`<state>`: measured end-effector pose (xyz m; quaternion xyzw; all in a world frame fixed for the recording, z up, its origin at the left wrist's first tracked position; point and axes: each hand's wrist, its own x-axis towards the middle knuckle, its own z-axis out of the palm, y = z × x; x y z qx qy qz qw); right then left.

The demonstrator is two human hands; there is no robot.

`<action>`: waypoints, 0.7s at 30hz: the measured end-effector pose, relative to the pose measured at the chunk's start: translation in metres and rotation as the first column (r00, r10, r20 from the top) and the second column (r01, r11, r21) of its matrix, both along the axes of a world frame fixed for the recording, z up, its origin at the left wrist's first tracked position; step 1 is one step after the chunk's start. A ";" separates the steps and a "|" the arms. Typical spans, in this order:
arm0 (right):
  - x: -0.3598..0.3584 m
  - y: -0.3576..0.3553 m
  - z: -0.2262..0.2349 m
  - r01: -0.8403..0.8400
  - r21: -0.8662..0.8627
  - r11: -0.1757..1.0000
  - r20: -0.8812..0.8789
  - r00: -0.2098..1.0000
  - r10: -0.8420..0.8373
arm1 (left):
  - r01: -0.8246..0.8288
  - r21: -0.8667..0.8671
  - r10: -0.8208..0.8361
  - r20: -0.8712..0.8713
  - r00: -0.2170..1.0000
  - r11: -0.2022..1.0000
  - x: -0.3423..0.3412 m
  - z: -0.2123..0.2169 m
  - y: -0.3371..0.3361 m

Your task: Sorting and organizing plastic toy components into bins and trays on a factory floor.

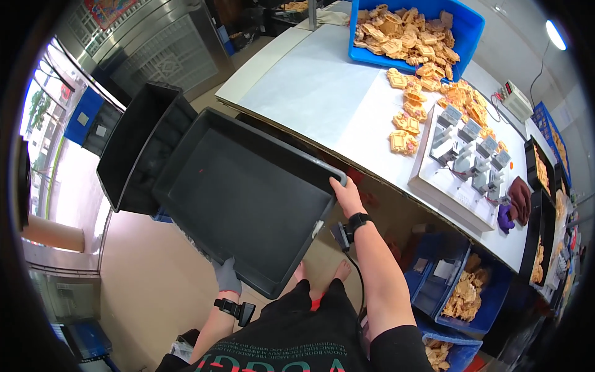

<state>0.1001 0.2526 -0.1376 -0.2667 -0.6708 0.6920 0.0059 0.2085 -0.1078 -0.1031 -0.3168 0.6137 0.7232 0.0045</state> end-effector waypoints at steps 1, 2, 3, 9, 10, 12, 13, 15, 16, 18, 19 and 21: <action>-0.003 -0.001 0.001 0.021 0.009 1.000 -0.010 1.000 -0.021 | 0.025 -0.071 -0.023 0.025 0.999 0.997 -0.003 0.001 0.002; -0.006 -0.003 0.003 0.010 -0.065 0.998 -0.062 0.998 -0.014 | 0.048 -0.142 -0.041 0.054 0.998 0.989 -0.003 0.002 0.002; -0.006 -0.003 0.006 0.024 -0.096 0.995 -0.023 0.999 -0.026 | 0.061 -0.148 -0.053 0.058 0.997 0.987 -0.004 -0.002 -0.004; 0.016 -0.003 0.003 -0.032 -0.307 0.951 -0.013 0.999 0.030 | 0.043 -0.014 -0.042 0.060 0.997 0.999 -0.013 0.002 0.001; 0.027 0.001 0.005 -0.046 -0.329 0.943 0.027 0.998 0.058 | 0.046 0.003 -0.047 0.060 0.997 0.999 -0.013 0.003 0.002; 0.056 0.006 0.005 -0.028 -0.330 0.944 0.066 0.996 0.053 | 0.064 0.019 -0.065 0.073 0.995 0.998 -0.013 0.004 0.000; 0.073 0.008 0.002 -0.030 -0.329 0.944 0.098 0.993 0.066 | 0.050 0.021 -0.052 0.073 0.996 0.999 -0.013 0.004 -0.002; 0.119 0.020 -0.009 0.036 -0.374 0.927 0.204 0.978 0.045 | 0.051 0.027 -0.053 0.086 0.995 0.998 -0.015 0.000 -0.002; 0.147 0.024 -0.015 0.095 -0.360 0.928 0.265 0.964 0.004 | 0.087 0.010 -0.087 0.054 0.995 0.996 -0.017 -0.004 -0.004; 0.210 0.038 -0.039 0.136 -0.270 0.953 0.393 0.919 -0.020 | 0.150 0.000 -0.150 0.042 0.988 0.989 -0.021 -0.002 0.002; 0.243 0.042 -0.042 0.100 -0.164 0.981 0.481 0.876 -0.009 | 0.110 0.014 -0.111 0.080 0.991 0.994 -0.024 0.008 0.009; 0.317 0.044 -0.060 -0.056 0.093 0.994 0.583 0.813 -0.009 | 0.112 0.029 -0.115 0.140 0.983 0.993 -0.019 0.012 0.011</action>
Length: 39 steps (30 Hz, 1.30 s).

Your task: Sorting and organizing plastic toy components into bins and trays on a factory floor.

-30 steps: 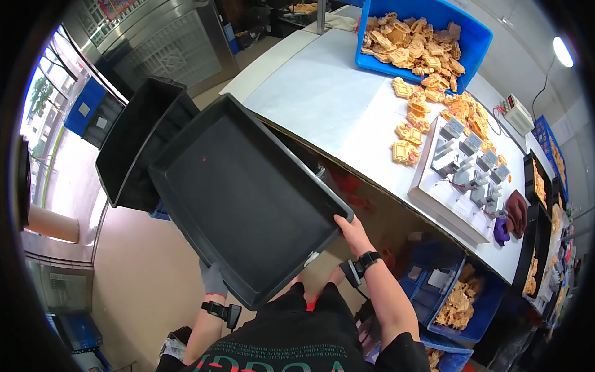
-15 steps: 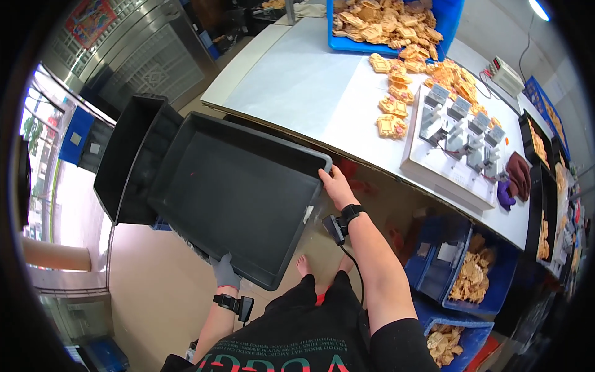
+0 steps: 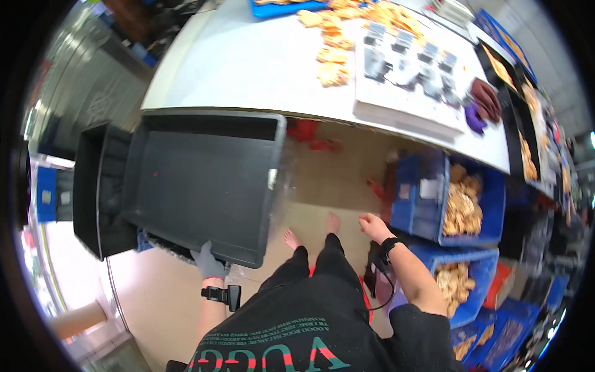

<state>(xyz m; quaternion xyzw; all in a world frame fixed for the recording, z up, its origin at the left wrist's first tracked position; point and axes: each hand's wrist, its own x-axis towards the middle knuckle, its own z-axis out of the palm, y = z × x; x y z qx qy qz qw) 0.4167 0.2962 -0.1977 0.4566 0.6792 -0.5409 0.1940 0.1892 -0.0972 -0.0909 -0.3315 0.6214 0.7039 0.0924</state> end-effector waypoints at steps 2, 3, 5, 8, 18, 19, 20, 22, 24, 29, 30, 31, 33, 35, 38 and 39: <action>0.084 0.009 -0.027 -0.339 0.202 0.919 0.091 0.941 0.326 | 0.063 0.014 -0.061 -0.104 0.993 0.998 -0.004 -0.007 -0.006; 0.105 0.005 -0.009 -0.409 0.125 0.904 0.231 0.898 0.374 | 0.043 -0.015 -0.044 -0.082 0.996 0.999 -0.003 -0.003 -0.002; 0.147 -0.004 0.008 -0.420 0.031 0.907 0.371 0.848 0.380 | 0.151 -0.032 -0.153 -0.072 0.986 0.988 -0.007 -0.011 -0.015; 0.213 -0.027 0.010 -0.458 -0.017 0.889 0.449 0.791 0.416 | 0.223 -0.270 -0.253 -0.081 0.964 0.937 -0.009 0.007 -0.022; 0.274 -0.124 -0.048 -0.009 -0.009 1.000 0.266 0.964 0.011 | 0.591 -0.767 -0.946 -0.065 0.317 0.250 -0.019 0.075 0.169; 0.278 -0.133 -0.059 0.041 -0.036 0.999 0.236 0.971 -0.031 | 0.680 -0.711 -0.976 -0.038 0.212 0.176 -0.014 0.073 0.199; 0.282 -0.137 -0.069 0.083 -0.056 0.995 0.203 0.977 -0.070 | 0.726 -0.672 -0.988 -0.059 0.146 0.147 -0.008 0.067 0.224; 0.283 -0.140 -0.074 0.139 -0.049 0.989 0.180 0.975 -0.128 | 0.838 -0.545 -0.998 -0.040 -0.042 -0.013 0.009 0.063 0.271; 0.301 -0.155 -0.086 0.246 -0.008 0.969 0.080 0.966 -0.245 | 0.572 -0.773 -0.918 0.035 -0.395 -0.276 0.040 0.073 0.337; 0.334 -0.181 -0.084 0.434 0.104 0.895 0.055 0.896 -0.441 | 0.030 -0.931 -0.622 0.219 -0.752 -0.364 0.089 0.057 0.464; 0.349 -0.204 -0.114 0.550 0.301 0.779 -0.180 0.835 -0.520 | 0.063 -0.919 -0.605 0.204 -0.770 -0.390 0.103 0.067 0.482; 0.329 -0.167 -0.062 0.397 0.074 0.915 0.164 0.900 -0.404 | 0.058 -0.915 -0.614 0.220 -0.758 -0.399 0.095 0.067 0.486; 0.339 -0.192 -0.109 0.330 -0.031 0.944 0.136 0.937 -0.323 | 0.012 -0.925 -0.537 0.210 -0.817 -0.380 0.086 0.057 0.505; 0.327 -0.192 -0.155 0.288 0.066 0.955 0.115 0.949 -0.294 | 0.039 -0.909 -0.599 0.242 -0.764 -0.416 0.060 0.056 0.496; 0.330 -0.217 -0.150 0.290 0.114 0.950 0.254 0.916 -0.310 | -0.035 -0.895 -0.501 0.281 -0.819 -0.445 0.066 0.039 0.525; 0.328 -0.221 -0.145 0.249 0.149 0.957 0.292 0.913 -0.284 | -0.124 -0.902 -0.454 0.323 -0.831 -0.414 0.067 0.024 0.539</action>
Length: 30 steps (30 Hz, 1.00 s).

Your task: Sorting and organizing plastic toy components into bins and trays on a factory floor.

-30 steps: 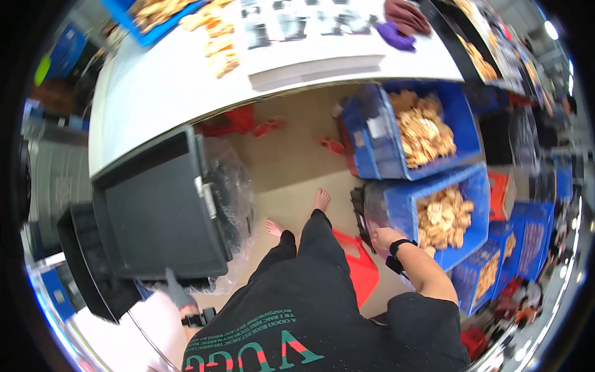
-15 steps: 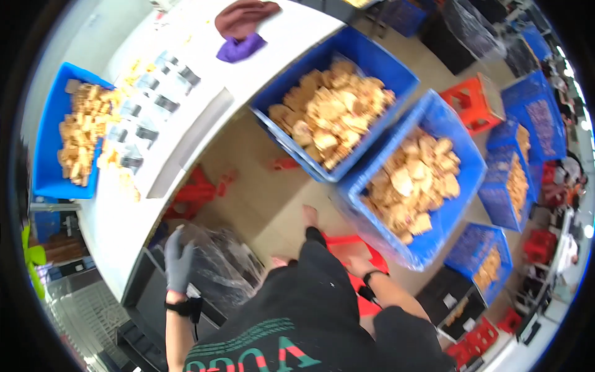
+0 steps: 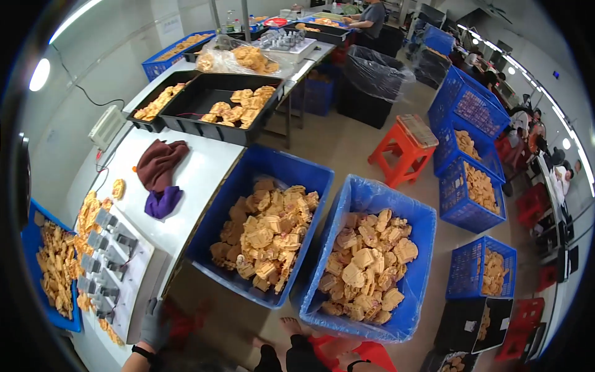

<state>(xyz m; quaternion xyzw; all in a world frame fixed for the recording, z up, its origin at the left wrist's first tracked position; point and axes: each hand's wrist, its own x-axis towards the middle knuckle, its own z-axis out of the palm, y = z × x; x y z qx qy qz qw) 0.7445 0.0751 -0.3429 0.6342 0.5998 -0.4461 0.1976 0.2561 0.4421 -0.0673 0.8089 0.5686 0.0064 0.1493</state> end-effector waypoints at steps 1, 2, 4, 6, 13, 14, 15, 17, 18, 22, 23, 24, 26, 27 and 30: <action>-0.006 -0.008 -0.002 0.028 -0.015 0.999 0.014 1.000 -0.028 | 0.062 0.030 -0.060 -0.070 0.996 0.998 0.001 -0.014 0.011; -0.017 -0.001 0.012 0.068 -0.029 0.997 0.090 0.994 -0.065 | 0.042 0.029 -0.038 -0.141 0.989 0.999 -0.002 -0.020 0.010; -0.025 -0.004 0.002 0.092 0.025 0.995 0.126 0.987 -0.095 | 0.086 0.051 -0.076 -0.171 0.982 0.995 -0.021 -0.031 0.010; -0.035 -0.013 -0.020 0.083 0.019 0.996 0.142 0.986 -0.085 | 0.150 0.021 -0.142 -0.220 0.965 0.988 -0.031 -0.034 0.011; -0.070 -0.046 -0.071 -0.002 -0.011 1.000 0.277 0.961 0.005 | 0.220 -0.069 -0.230 -0.280 0.932 0.973 -0.042 -0.034 0.007; -0.071 -0.046 -0.075 -0.008 -0.016 1.000 0.275 0.961 0.013 | 0.220 -0.067 -0.230 -0.294 0.928 0.973 -0.044 -0.038 0.006; -0.071 -0.046 -0.079 -0.036 -0.005 0.999 0.285 0.958 0.036 | 0.219 -0.065 -0.229 -0.308 0.924 0.973 -0.045 -0.041 0.004; -0.068 -0.057 -0.094 -0.071 -0.002 0.997 0.297 0.953 0.068 | 0.233 -0.041 -0.233 -0.318 0.919 0.972 -0.045 -0.045 -0.002; -0.068 -0.068 -0.105 -0.092 0.028 0.995 0.317 0.945 0.079 | 0.253 -0.014 -0.243 -0.329 0.913 0.967 -0.045 -0.046 -0.005; -0.076 -0.010 -0.089 0.010 -0.473 0.881 0.207 0.973 0.100 | 0.195 -0.106 -0.219 -0.306 0.926 0.975 -0.058 -0.047 -0.007; -0.076 -0.025 -0.090 -0.017 -0.342 0.940 0.226 0.969 0.100 | 0.302 -0.075 -0.309 -0.352 0.884 0.950 -0.060 -0.047 -0.004; -0.075 -0.037 -0.095 -0.048 -0.208 0.977 0.236 0.967 0.098 | 0.405 -0.057 -0.394 -0.395 0.830 0.912 -0.063 -0.045 0.000; -0.079 -0.009 -0.072 -0.027 -0.362 0.932 0.250 0.960 0.125 | 0.268 -0.108 -0.289 -0.329 0.899 0.957 -0.046 -0.030 0.004; -0.081 -0.006 -0.066 -0.033 -0.427 0.904 0.248 0.957 0.152 | 0.300 -0.078 -0.309 -0.297 0.903 0.951 -0.052 -0.028 0.003; -0.088 -0.009 -0.049 -0.077 -0.482 0.873 0.261 0.938 0.226 | 0.253 -0.088 -0.268 -0.263 0.927 0.963 -0.043 -0.021 0.013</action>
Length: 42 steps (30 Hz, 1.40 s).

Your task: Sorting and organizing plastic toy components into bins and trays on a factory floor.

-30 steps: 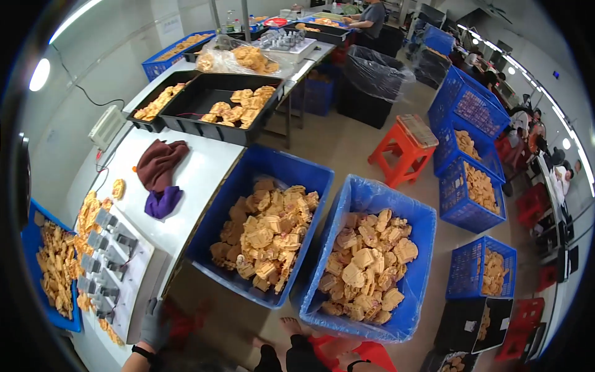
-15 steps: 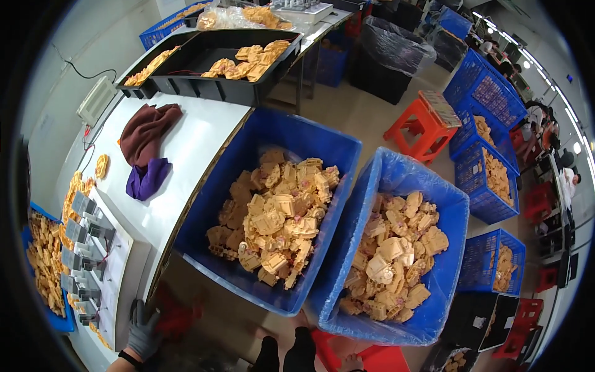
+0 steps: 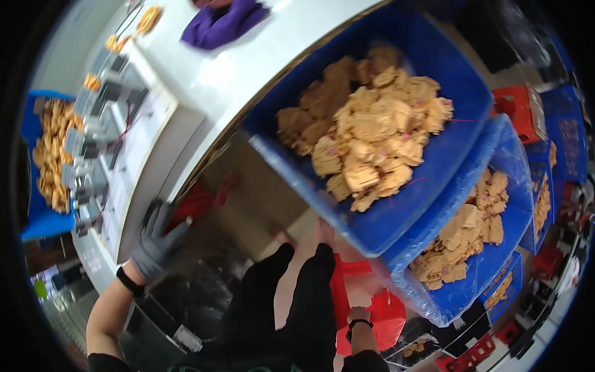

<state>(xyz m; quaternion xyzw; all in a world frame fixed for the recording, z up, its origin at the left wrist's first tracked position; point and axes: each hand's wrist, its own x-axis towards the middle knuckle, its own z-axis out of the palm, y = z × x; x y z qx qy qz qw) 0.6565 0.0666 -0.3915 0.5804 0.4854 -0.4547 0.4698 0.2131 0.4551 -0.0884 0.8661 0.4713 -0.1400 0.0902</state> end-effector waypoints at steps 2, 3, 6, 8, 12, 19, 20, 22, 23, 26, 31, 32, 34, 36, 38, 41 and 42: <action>-0.001 0.003 0.004 0.103 -0.130 0.986 0.050 0.994 -0.097 | -0.016 -0.021 0.017 0.031 0.999 1.000 -0.001 -0.004 0.007; -0.004 0.002 0.003 0.085 -0.138 0.987 0.040 0.996 -0.080 | -0.029 -0.018 0.030 0.071 0.997 0.999 -0.004 -0.004 0.006; -0.010 0.015 0.010 0.036 -0.164 0.986 0.080 0.997 -0.023 | -0.039 -0.039 0.044 0.128 0.991 0.998 -0.012 -0.006 0.007; -0.015 0.025 0.024 0.091 -0.145 0.985 0.033 0.996 -0.087 | -0.007 -0.106 0.022 0.136 0.991 0.994 -0.007 -0.005 0.017; -0.034 0.045 0.011 0.158 -0.170 0.973 -0.051 0.984 -0.169 | 0.112 -0.063 -0.107 0.081 0.991 0.992 -0.014 -0.001 0.010; -0.073 0.105 -0.041 0.313 -0.416 0.854 -0.217 0.877 -0.428 | 0.109 -0.227 -0.041 0.284 0.958 0.968 -0.006 0.010 0.019; -0.062 0.091 -0.041 0.306 -0.398 0.865 -0.239 0.876 -0.419 | 0.112 -0.230 -0.036 0.311 0.950 0.967 -0.001 0.011 0.026; -0.040 0.072 -0.043 0.274 -0.362 0.891 -0.292 0.874 -0.387 | 0.051 -0.236 0.031 0.329 0.944 0.970 0.012 0.019 0.041; -0.031 0.082 -0.046 0.252 -0.352 0.901 -0.325 0.870 -0.370 | 0.041 -0.244 0.041 0.318 0.947 0.969 0.008 0.019 0.042; -0.064 0.141 -0.064 0.234 -0.308 0.922 -0.385 0.856 -0.346 | 0.040 -0.400 0.077 0.273 0.959 0.916 -0.010 0.005 0.025; -0.078 0.204 -0.077 0.185 -0.166 0.969 -0.497 0.833 -0.244 | 0.000 -0.361 0.098 0.252 0.963 0.933 -0.019 0.002 0.011; -0.084 0.213 -0.079 0.165 -0.128 0.978 -0.520 0.829 -0.207 | -0.009 -0.305 0.085 0.239 0.967 0.952 -0.017 0.004 0.010; -0.098 0.223 -0.087 0.164 -0.055 0.985 -0.543 0.823 -0.167 | 0.015 -0.241 0.047 0.247 0.968 0.971 -0.011 0.008 0.013; -0.106 0.228 -0.095 0.169 0.028 0.985 -0.562 0.818 -0.124 | -0.015 -0.191 0.082 0.348 0.934 0.982 -0.008 0.006 0.011; -0.100 0.230 -0.101 0.181 0.117 0.976 -0.572 0.816 -0.083 | 0.078 -0.119 -0.049 0.233 0.971 0.990 -0.021 -0.004 0.004; -0.076 0.250 -0.115 0.226 0.219 0.949 -0.551 0.832 -0.071 | 0.087 -0.043 -0.078 0.169 0.982 0.995 -0.021 -0.009 0.004; -0.072 0.243 -0.125 0.268 0.244 0.932 -0.536 0.838 -0.101 | 0.108 -0.042 -0.103 0.106 0.989 0.993 -0.011 -0.003 0.007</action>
